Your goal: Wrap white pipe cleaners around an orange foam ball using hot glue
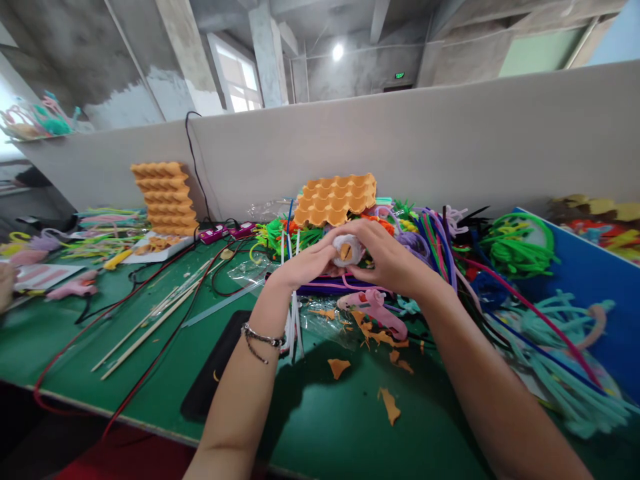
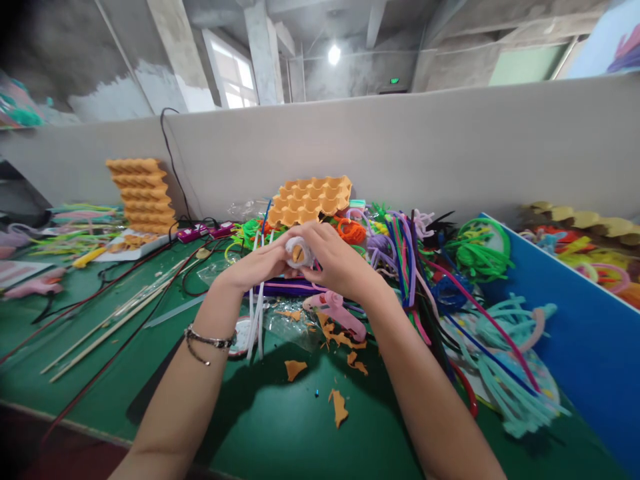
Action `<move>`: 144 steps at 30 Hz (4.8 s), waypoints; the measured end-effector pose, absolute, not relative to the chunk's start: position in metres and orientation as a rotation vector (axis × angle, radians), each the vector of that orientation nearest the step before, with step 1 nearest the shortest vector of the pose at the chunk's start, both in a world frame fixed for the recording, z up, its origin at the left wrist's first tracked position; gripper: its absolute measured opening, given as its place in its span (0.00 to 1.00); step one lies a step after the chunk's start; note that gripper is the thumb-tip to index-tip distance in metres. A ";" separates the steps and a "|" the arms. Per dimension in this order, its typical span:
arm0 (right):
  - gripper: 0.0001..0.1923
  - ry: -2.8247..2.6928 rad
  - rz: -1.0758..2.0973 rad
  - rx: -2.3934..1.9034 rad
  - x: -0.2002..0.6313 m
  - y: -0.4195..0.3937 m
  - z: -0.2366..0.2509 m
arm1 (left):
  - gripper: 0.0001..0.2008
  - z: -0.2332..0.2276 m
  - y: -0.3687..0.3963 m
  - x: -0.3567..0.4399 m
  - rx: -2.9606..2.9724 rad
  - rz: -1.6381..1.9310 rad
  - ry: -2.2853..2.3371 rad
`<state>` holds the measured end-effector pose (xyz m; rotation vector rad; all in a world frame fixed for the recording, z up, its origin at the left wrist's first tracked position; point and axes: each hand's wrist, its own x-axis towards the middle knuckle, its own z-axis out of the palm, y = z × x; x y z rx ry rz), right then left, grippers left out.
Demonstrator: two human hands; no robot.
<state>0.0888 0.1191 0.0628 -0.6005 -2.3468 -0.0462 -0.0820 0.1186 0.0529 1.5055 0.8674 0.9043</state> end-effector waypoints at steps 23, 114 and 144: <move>0.06 -2.042 0.047 -0.666 0.092 0.125 0.064 | 0.18 0.060 0.118 -0.075 1.254 1.012 0.832; 0.27 -2.238 -0.093 -0.597 0.083 0.129 0.051 | 0.15 0.057 0.124 -0.070 1.327 1.229 0.995; 0.17 -2.166 -0.015 -0.889 0.115 0.089 0.090 | 0.17 0.063 0.114 -0.067 1.547 1.337 1.000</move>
